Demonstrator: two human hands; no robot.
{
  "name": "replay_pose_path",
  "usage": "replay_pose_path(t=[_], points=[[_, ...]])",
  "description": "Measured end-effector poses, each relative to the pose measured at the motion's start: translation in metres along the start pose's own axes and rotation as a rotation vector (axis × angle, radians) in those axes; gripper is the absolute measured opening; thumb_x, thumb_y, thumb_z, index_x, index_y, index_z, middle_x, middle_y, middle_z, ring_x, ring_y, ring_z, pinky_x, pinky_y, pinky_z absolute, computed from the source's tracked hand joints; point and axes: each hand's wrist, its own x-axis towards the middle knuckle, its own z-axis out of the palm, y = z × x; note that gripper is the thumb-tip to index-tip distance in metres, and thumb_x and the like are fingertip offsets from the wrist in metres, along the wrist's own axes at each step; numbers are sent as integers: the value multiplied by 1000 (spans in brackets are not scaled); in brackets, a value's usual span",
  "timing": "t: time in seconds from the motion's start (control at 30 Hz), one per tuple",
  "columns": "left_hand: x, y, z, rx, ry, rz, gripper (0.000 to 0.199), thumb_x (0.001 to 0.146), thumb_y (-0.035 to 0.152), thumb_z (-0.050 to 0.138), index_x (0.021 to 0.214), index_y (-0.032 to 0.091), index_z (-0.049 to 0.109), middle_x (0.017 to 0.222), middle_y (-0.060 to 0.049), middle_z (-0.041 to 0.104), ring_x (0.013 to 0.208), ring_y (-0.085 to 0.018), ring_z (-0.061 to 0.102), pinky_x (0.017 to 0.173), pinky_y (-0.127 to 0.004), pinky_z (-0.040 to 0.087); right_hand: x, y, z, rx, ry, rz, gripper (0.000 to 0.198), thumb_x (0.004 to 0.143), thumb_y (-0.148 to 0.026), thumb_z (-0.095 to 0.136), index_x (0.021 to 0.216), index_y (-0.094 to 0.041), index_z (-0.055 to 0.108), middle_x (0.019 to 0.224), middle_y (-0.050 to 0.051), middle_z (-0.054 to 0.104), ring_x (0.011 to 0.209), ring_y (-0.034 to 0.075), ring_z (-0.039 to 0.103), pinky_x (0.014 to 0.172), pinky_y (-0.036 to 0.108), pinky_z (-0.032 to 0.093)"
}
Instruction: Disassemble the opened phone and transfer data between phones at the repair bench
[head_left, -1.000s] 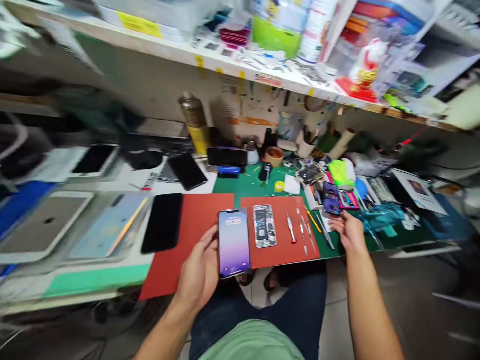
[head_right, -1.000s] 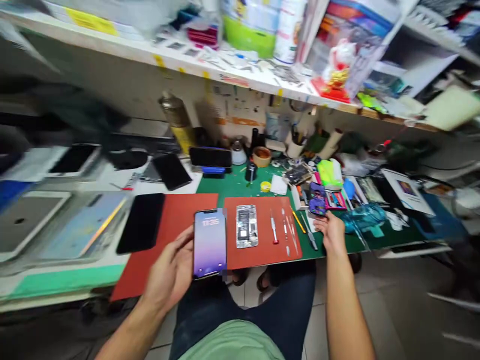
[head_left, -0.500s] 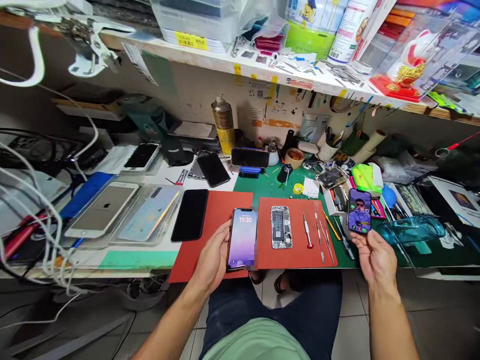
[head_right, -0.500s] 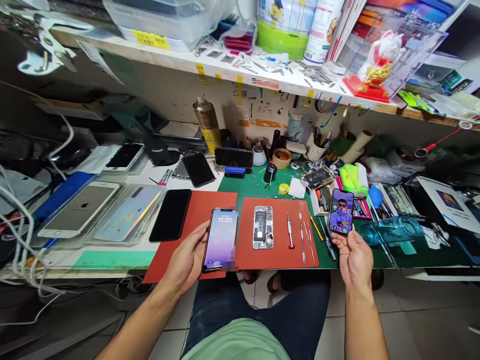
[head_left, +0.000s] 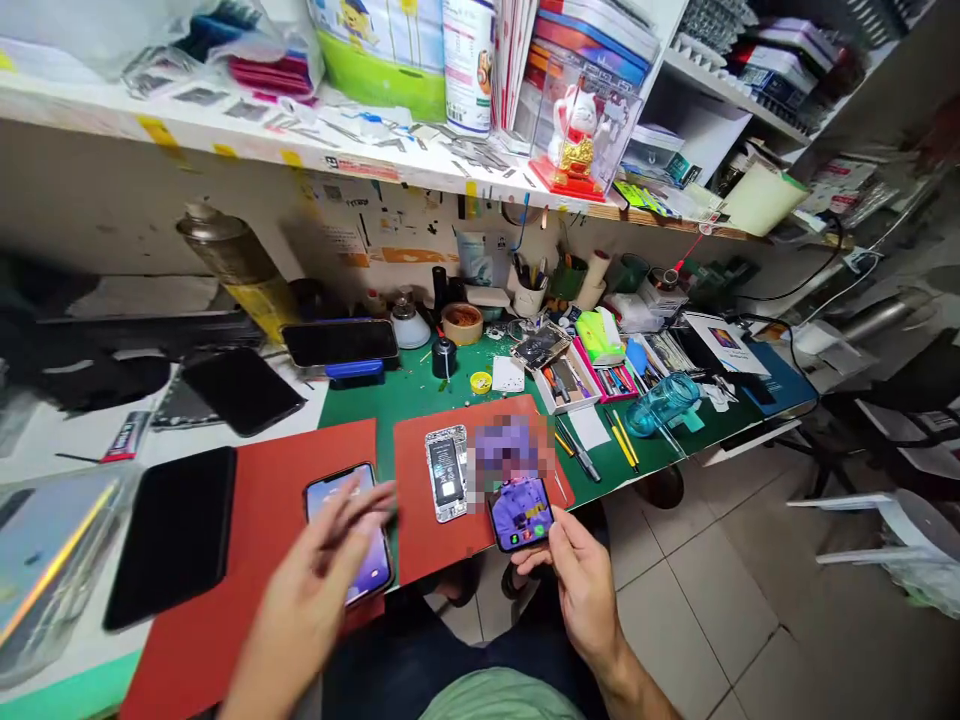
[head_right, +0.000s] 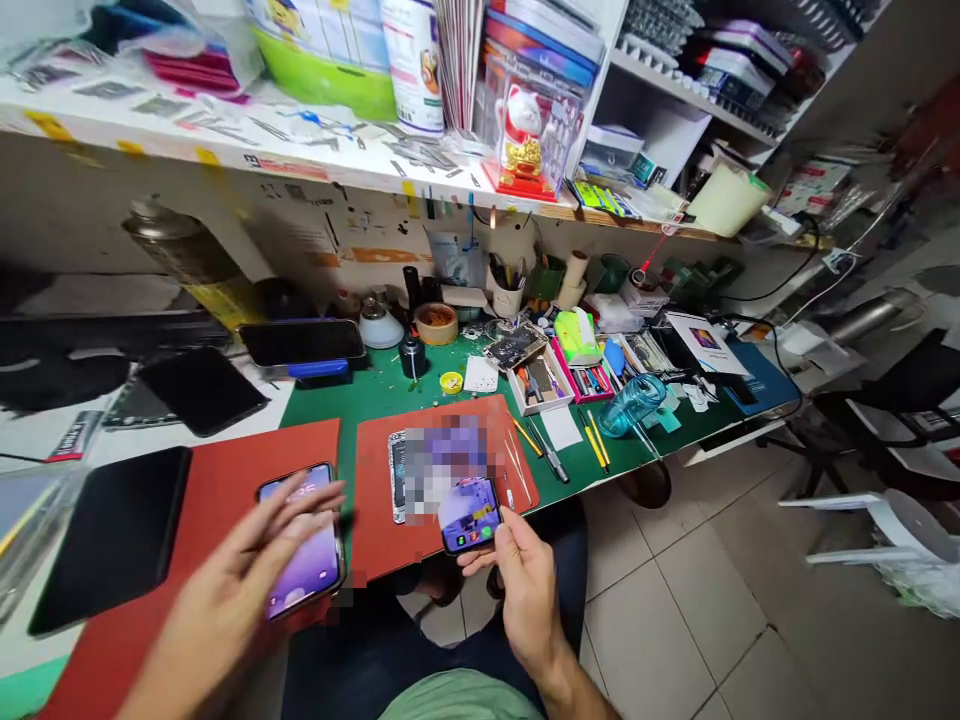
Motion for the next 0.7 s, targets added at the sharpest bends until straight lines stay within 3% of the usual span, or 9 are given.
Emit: replay_pose_path(t=[0.03, 0.07, 0.13, 0.27, 0.37, 0.43, 0.5, 0.6, 0.7], points=[[-3, 2, 17, -121, -135, -63, 96, 83, 70, 82, 162, 28, 47, 152, -15, 62, 136, -41, 62, 121, -58, 49, -5, 1, 3, -97, 2, -64, 48, 111, -51, 51, 129, -12, 72, 86, 10, 81, 77, 20, 80, 73, 28, 64], [-6, 3, 33, -244, -188, -88, 101, 84, 69, 82, 165, 28, 40, 156, -16, 57, 137, -40, 62, 117, -55, 54, -9, 2, 7, -195, 7, -143, 45, 113, -46, 48, 131, -12, 72, 89, 10, 81, 80, 20, 81, 75, 28, 65], [-8, 5, 61, -359, -302, -140, 101, 86, 61, 86, 167, 30, 35, 163, -14, 50, 144, -37, 56, 120, -48, 53, -14, 3, 14, -367, 18, -337, 39, 114, -34, 45, 135, -14, 71, 99, 11, 82, 85, 19, 81, 78, 27, 67], [-8, 10, 84, -456, -325, -183, 87, 90, 55, 85, 162, 30, 46, 165, -12, 48, 148, -36, 52, 111, -39, 59, -20, 5, 23, -560, 38, -674, 47, 109, -11, 43, 153, -21, 59, 118, 11, 79, 103, 18, 80, 87, 26, 68], [-10, 15, 84, -458, -303, -203, 85, 85, 54, 89, 157, 26, 53, 161, -13, 52, 140, -35, 60, 100, -33, 63, -23, 7, 25, -576, 63, -748, 54, 107, -7, 44, 158, -23, 54, 122, 12, 78, 112, 20, 79, 91, 28, 68], [-11, 16, 84, -453, -284, -196, 87, 81, 52, 94, 155, 24, 56, 156, -14, 56, 132, -33, 65, 95, -30, 64, -26, 8, 27, -483, 69, -648, 45, 110, -15, 46, 152, -21, 62, 118, 12, 80, 104, 21, 81, 87, 30, 69], [-11, 18, 85, -486, -267, -200, 86, 80, 53, 94, 153, 25, 58, 150, -14, 62, 125, -33, 69, 90, -31, 65, -28, 6, 30, -268, 40, -379, 39, 112, -30, 48, 141, -17, 70, 104, 12, 82, 87, 21, 82, 80, 31, 69], [-2, 21, 81, -640, -231, -242, 74, 88, 62, 83, 147, 24, 63, 134, -14, 72, 118, -35, 72, 93, -40, 65, -24, -4, 30, 183, -62, 52, 48, 108, -53, 55, 124, -14, 76, 86, 11, 79, 67, 19, 77, 66, 30, 66], [16, 22, 62, -716, -261, -397, 71, 92, 69, 72, 140, 17, 68, 118, -17, 77, 116, -40, 73, 101, -52, 62, -11, -17, 16, 410, -234, 236, 54, 95, -62, 71, 107, -10, 79, 73, 8, 74, 56, 16, 71, 51, 22, 57]])
